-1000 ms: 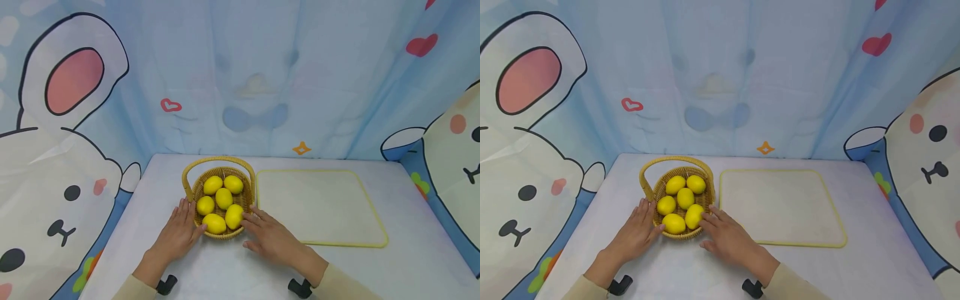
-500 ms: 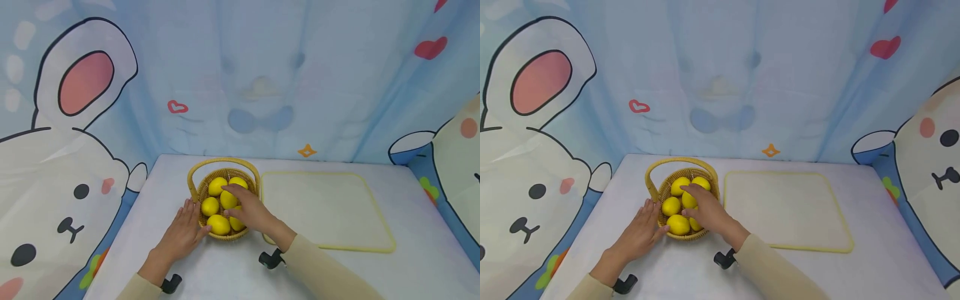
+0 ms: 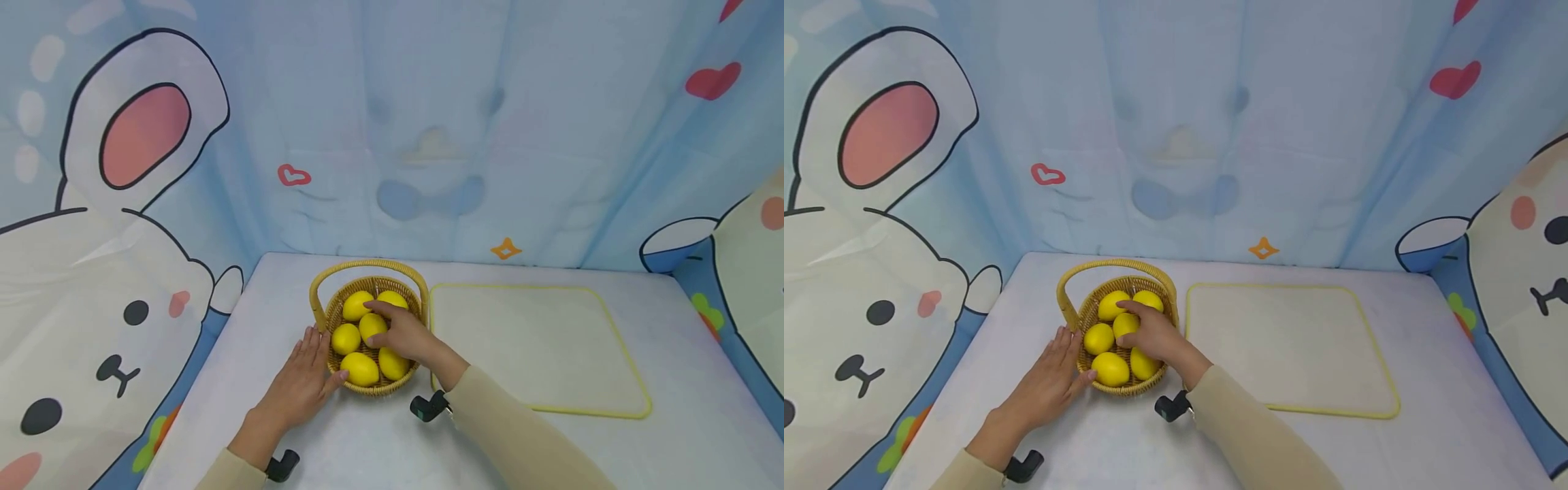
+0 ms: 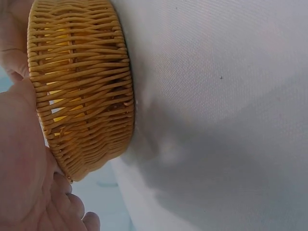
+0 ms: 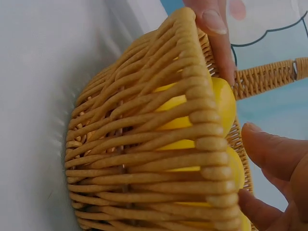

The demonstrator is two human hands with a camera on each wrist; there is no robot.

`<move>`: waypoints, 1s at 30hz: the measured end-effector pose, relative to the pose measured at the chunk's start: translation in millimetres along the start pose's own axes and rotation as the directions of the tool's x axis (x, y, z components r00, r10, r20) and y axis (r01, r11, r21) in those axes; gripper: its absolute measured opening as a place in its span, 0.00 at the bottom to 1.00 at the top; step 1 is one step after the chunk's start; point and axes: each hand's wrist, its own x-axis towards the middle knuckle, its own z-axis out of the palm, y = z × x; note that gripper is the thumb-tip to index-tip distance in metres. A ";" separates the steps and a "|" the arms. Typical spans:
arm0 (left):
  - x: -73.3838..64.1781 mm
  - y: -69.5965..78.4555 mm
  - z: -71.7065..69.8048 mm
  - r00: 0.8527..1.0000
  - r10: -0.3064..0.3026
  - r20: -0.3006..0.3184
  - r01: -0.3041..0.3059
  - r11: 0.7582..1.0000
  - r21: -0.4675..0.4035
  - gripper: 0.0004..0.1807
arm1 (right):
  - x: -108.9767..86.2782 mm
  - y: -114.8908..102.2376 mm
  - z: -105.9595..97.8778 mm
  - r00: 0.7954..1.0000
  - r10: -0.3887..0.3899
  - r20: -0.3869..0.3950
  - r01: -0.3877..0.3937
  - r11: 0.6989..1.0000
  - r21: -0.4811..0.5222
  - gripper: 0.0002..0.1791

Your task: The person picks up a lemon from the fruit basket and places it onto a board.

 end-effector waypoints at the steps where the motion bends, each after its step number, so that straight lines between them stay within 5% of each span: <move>1: 0.2 -0.3 0.1 1.000 0.000 0.001 0.000 1.000 0.003 0.50 | 1.5 -0.1 0.8 1.000 0.005 0.009 -0.005 1.000 -0.002 0.37; 11: 0.8 -2.9 2.3 1.000 0.002 -0.006 -0.002 1.000 0.005 0.51 | 13.9 4.7 8.6 0.997 0.054 0.050 -0.053 0.998 -0.027 0.38; 21: 0.7 -2.6 1.7 1.000 0.000 -0.004 0.000 1.000 -0.006 0.51 | 13.3 2.1 8.4 0.996 0.030 0.084 -0.021 0.993 -0.113 0.34; 30: 0.4 -2.0 0.8 1.000 -0.004 -0.001 0.004 1.000 -0.005 0.51 | 15.1 3.9 7.9 0.993 0.030 0.110 -0.012 0.987 -0.160 0.42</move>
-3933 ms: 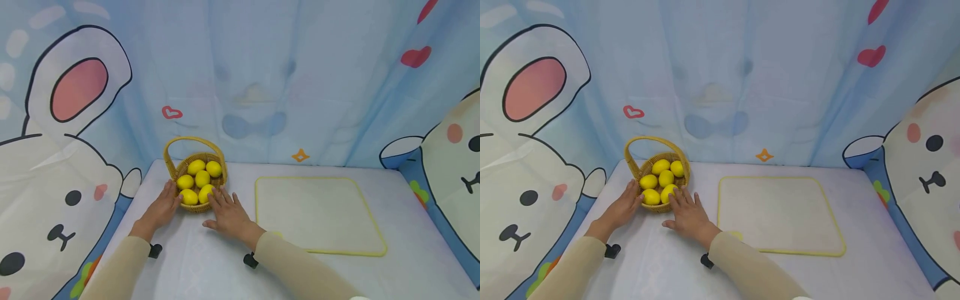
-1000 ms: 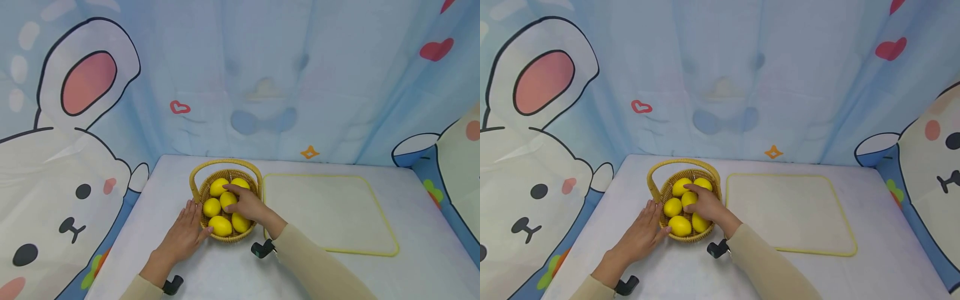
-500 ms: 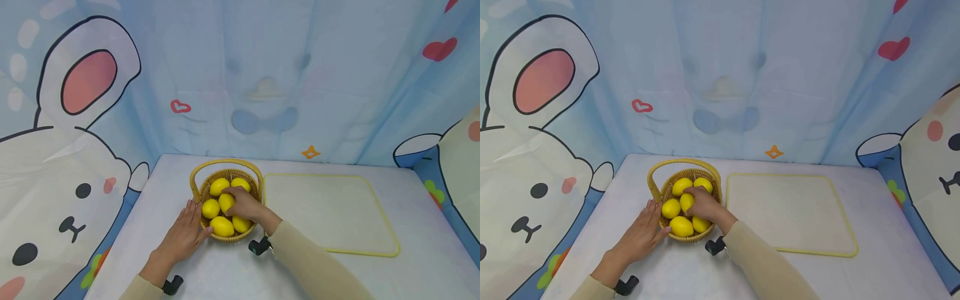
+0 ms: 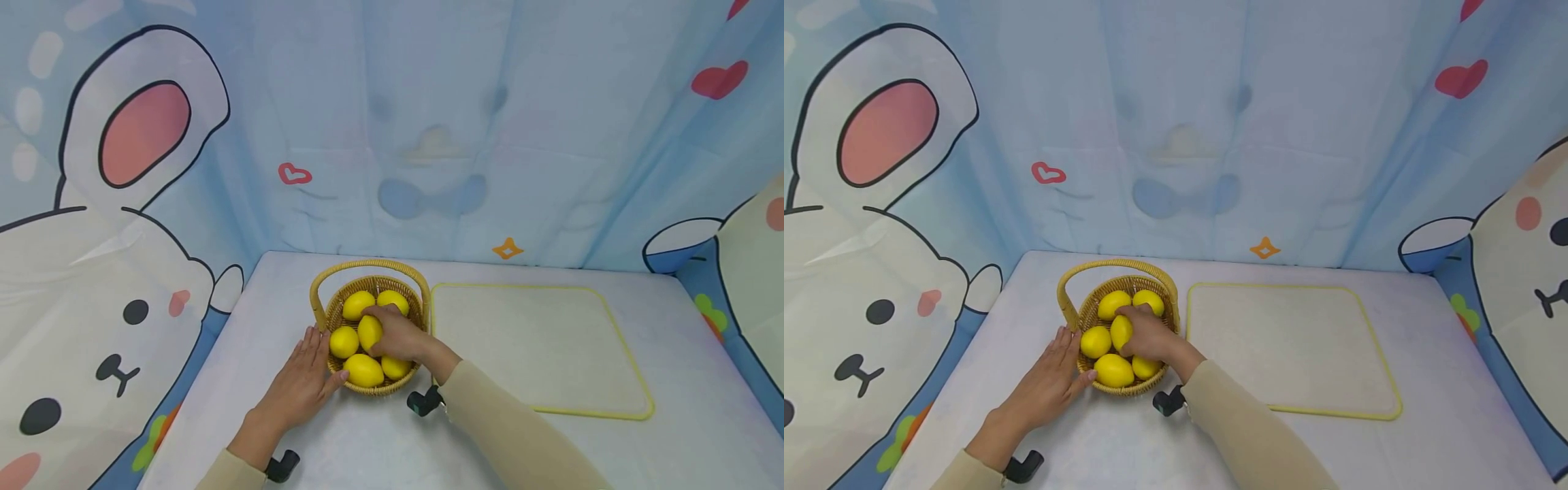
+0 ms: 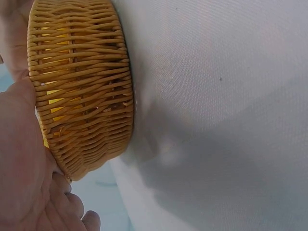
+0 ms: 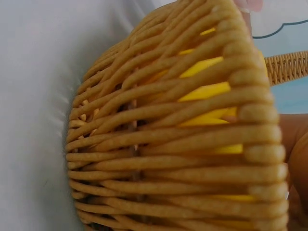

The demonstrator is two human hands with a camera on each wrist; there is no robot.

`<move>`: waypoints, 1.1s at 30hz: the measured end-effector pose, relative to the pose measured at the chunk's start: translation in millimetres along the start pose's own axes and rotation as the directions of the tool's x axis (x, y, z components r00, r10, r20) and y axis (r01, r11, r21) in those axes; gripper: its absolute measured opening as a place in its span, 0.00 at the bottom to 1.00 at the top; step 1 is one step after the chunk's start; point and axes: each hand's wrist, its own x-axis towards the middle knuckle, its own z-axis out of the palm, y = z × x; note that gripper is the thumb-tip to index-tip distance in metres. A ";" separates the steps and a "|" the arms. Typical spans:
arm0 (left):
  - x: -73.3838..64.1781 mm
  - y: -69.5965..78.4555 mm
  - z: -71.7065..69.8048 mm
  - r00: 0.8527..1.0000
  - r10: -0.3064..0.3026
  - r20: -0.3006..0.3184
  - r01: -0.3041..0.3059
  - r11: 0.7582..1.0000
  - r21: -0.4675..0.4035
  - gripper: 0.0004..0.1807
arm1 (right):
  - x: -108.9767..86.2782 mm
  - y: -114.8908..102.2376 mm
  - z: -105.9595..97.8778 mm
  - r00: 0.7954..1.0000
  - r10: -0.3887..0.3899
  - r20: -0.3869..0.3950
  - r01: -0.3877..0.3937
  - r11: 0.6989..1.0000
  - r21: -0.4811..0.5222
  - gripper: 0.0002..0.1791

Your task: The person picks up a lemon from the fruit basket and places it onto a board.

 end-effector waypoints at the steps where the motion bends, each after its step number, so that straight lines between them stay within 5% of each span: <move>1: -0.1 0.3 -0.1 1.000 0.001 -0.002 -0.001 1.000 0.000 0.51 | -0.3 0.2 -0.1 1.000 -0.006 0.001 0.006 1.000 0.002 0.42; 16: -0.5 1.1 0.5 1.000 0.002 -0.008 -0.002 1.000 -0.026 0.50 | -13.9 -3.3 -1.5 0.979 -0.151 -0.135 0.162 0.984 0.079 0.41; 33: -0.8 4.7 0.4 1.000 -0.023 -0.004 0.023 0.999 -0.043 0.53 | -53.1 9.1 -4.3 0.902 -0.331 -0.278 0.354 0.934 0.037 0.40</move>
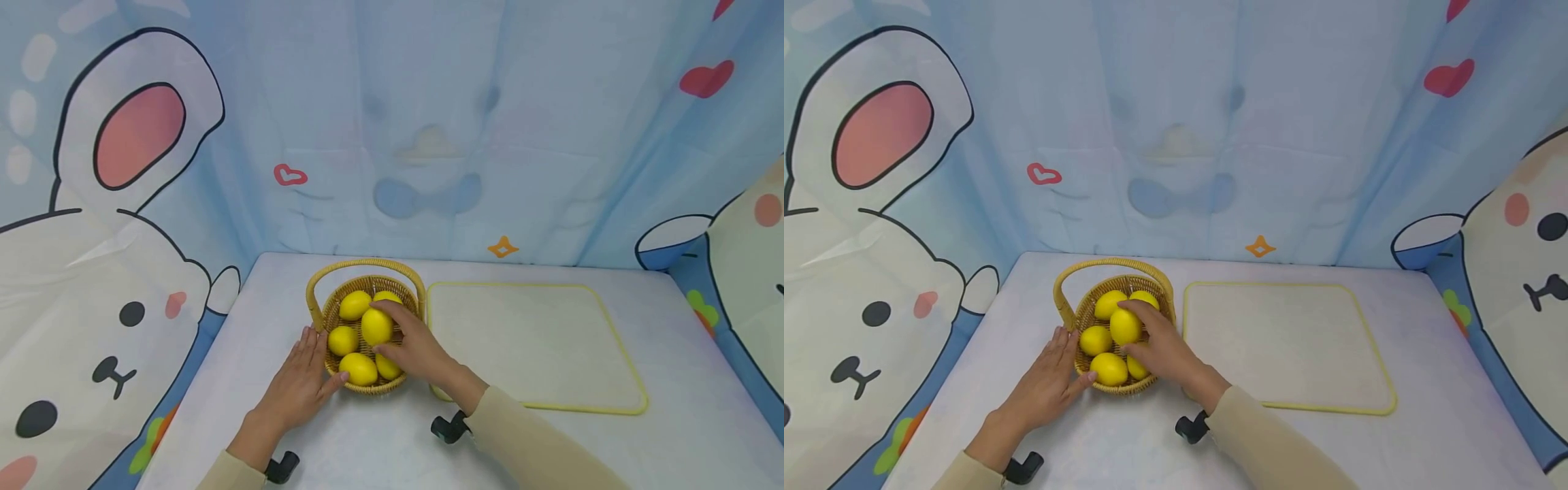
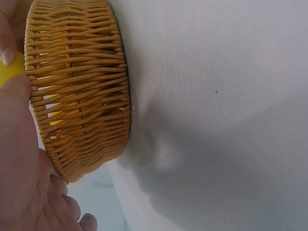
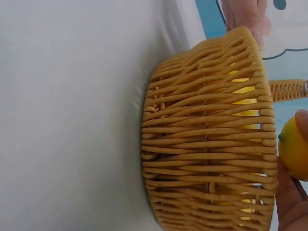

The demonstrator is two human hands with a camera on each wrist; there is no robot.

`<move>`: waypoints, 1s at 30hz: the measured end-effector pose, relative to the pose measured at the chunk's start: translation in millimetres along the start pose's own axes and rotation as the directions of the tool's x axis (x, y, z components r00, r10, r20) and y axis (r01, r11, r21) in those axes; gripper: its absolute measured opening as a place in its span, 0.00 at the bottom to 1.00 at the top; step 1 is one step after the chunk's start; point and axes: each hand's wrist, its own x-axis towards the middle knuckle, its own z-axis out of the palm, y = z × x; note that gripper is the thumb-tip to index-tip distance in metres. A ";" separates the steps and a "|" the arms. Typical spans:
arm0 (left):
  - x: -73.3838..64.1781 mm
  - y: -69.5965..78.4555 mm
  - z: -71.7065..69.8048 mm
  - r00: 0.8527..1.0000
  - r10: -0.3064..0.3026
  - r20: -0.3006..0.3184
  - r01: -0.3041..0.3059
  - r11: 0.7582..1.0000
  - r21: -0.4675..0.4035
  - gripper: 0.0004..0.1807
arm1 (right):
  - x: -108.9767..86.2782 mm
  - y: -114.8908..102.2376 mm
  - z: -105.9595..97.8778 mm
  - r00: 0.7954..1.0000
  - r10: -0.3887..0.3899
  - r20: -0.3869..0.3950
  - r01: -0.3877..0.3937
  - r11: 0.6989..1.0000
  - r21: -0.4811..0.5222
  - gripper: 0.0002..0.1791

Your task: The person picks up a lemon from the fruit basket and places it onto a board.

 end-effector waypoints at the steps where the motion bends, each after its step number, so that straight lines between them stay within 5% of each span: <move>1: 0.4 -0.1 -0.1 1.000 0.000 0.000 0.000 1.000 0.000 0.53 | -3.4 -0.4 -1.6 1.000 -0.007 -0.004 0.007 1.000 0.014 0.40; 7: 2.6 -0.4 -0.8 1.000 -0.001 0.001 0.001 1.000 0.002 0.53 | -24.0 -0.8 -14.8 1.000 -0.028 -0.011 0.029 0.994 0.105 0.40; 17: 2.4 -1.2 -0.9 1.000 -0.001 -0.002 0.001 1.000 0.005 0.53 | -53.7 10.3 -53.2 0.985 -0.116 -0.130 0.124 0.990 0.059 0.43; 20: 1.2 -1.1 -0.3 1.000 -0.001 -0.005 0.001 1.000 -0.005 0.53 | -59.1 17.3 -66.0 0.984 -0.035 -0.177 0.072 0.975 0.208 0.43; 25: 0.6 -1.1 -0.1 1.000 0.002 -0.008 -0.003 1.000 -0.014 0.53 | -60.3 26.6 -84.7 0.950 0.232 -0.206 -0.117 0.883 0.454 0.42; 30: 1.9 -1.1 0.1 1.000 0.000 -0.010 -0.001 1.000 -0.007 0.54 | -51.7 42.3 -99.0 0.929 0.316 -0.194 -0.225 0.896 0.382 0.45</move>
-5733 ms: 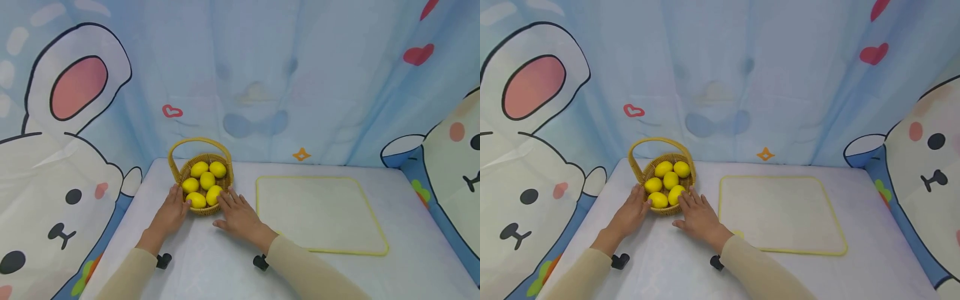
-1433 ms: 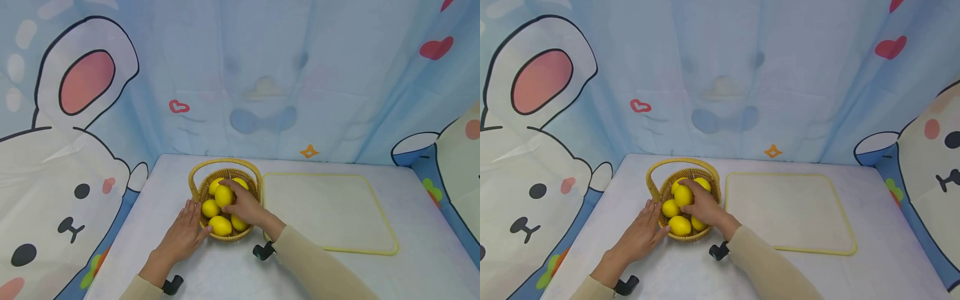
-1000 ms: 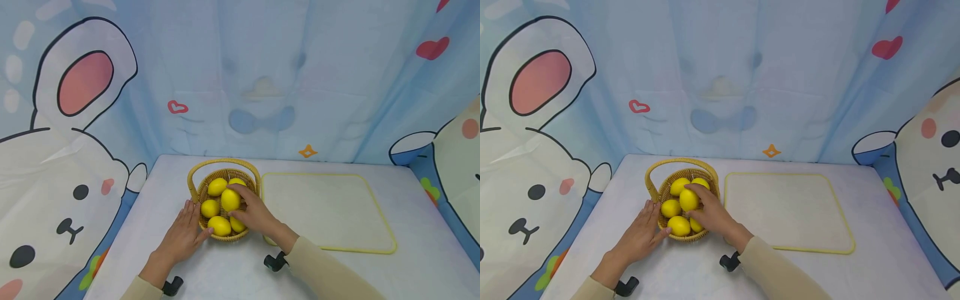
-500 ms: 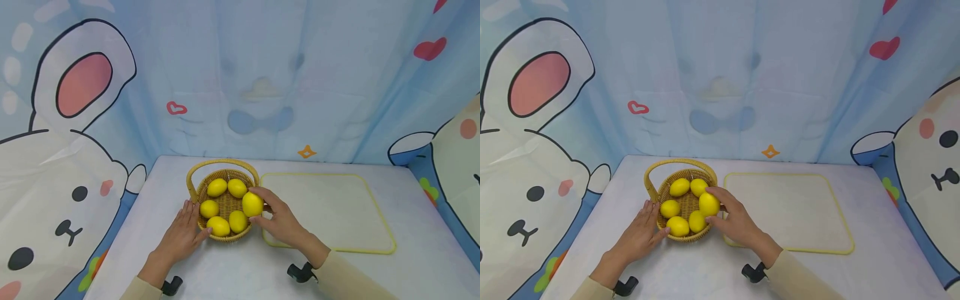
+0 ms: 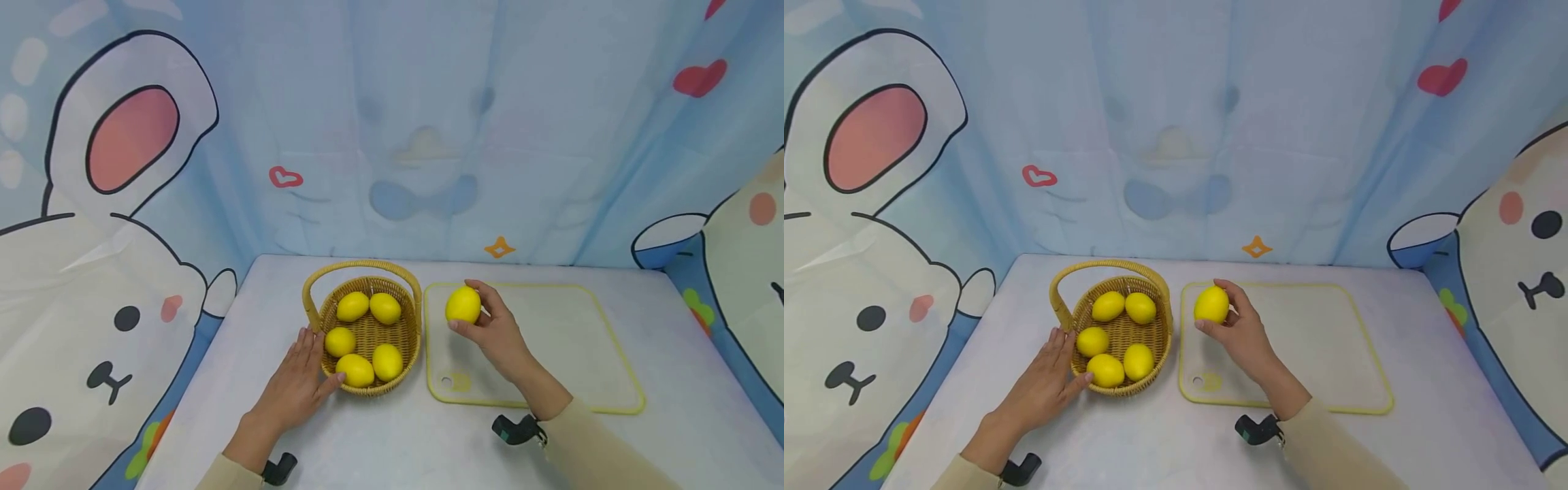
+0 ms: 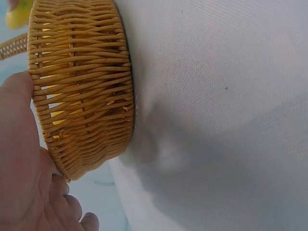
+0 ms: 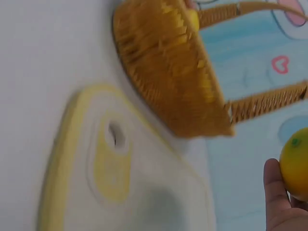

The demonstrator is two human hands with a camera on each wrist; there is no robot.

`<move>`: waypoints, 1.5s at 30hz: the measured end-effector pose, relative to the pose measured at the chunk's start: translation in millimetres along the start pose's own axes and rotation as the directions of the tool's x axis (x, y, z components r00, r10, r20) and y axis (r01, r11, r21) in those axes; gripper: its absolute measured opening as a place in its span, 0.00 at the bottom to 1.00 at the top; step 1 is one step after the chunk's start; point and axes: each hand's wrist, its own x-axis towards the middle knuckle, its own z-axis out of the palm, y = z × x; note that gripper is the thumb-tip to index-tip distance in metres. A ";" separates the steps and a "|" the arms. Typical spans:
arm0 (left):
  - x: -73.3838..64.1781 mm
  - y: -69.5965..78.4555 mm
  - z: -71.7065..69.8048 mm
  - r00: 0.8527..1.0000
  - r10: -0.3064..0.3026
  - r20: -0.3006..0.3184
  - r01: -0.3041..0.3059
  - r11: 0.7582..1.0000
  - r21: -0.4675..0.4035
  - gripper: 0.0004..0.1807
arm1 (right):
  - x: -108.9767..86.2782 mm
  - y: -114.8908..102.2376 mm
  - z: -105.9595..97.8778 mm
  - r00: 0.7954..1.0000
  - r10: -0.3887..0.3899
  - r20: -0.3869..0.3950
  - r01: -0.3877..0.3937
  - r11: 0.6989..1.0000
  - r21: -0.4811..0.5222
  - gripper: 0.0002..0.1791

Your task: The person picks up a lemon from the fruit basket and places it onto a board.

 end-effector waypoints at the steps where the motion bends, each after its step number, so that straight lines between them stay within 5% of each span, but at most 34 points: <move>1: 0.1 0.0 0.1 1.000 -0.001 -0.001 0.001 1.000 0.000 0.54 | 4.0 3.0 -3.7 1.000 -0.001 0.003 0.001 0.999 -0.036 0.45; 14: 0.1 0.8 -1.1 1.000 -0.005 0.004 0.005 1.000 0.003 0.53 | 45.1 44.7 -31.3 0.999 0.010 0.041 0.007 0.914 -0.405 0.47; 29: -0.5 -0.1 0.4 1.000 -0.011 0.003 0.011 1.000 -0.010 0.53 | 58.1 63.3 -26.4 0.996 0.069 0.062 -0.027 0.853 -0.522 0.45; 45: -0.2 -0.1 1.0 1.000 -0.021 0.000 0.021 1.000 -0.020 0.53 | 64.3 66.7 -25.1 0.990 0.089 0.111 -0.015 0.840 -0.542 0.49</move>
